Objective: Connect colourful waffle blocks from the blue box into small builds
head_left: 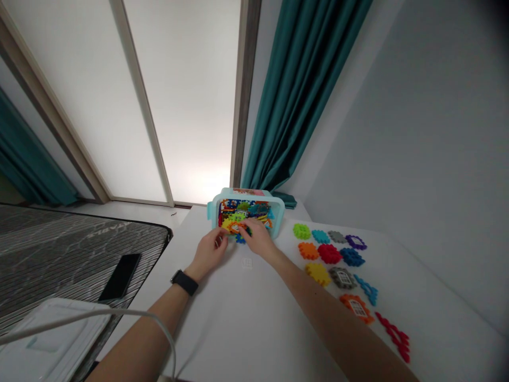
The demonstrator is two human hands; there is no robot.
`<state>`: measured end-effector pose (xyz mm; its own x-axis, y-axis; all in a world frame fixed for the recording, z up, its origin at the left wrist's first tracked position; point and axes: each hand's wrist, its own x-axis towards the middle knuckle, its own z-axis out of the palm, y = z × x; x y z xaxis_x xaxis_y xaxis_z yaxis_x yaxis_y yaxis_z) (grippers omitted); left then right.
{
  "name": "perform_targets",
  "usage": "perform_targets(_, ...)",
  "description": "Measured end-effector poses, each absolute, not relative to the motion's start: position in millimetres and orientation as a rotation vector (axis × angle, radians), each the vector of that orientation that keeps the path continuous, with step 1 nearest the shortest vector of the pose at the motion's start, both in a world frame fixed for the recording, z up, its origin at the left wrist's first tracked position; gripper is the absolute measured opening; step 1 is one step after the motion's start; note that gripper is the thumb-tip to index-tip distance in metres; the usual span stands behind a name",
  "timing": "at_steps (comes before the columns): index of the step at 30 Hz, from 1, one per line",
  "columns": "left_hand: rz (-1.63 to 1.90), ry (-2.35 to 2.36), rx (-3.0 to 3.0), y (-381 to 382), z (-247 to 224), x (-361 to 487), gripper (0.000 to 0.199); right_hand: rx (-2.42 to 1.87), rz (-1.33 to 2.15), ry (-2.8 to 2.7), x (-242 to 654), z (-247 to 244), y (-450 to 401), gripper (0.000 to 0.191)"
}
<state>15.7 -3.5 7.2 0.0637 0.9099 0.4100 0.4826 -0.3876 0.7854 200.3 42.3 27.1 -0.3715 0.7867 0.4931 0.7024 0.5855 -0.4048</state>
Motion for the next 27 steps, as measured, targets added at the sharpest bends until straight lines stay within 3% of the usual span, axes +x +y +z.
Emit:
perform_targets(11,1.103,0.893,1.448,-28,24,40,0.03,-1.195,0.821,-1.594,221,28,-28,0.029)
perform_targets(15,1.031,0.792,1.412,-34,23,49,0.034,-1.189,0.855,-1.539,225,15,-41,0.03)
perform_targets(27,1.035,0.775,1.288,-33,16,53,0.034,-0.997,0.623,-1.634,218,13,-75,0.002)
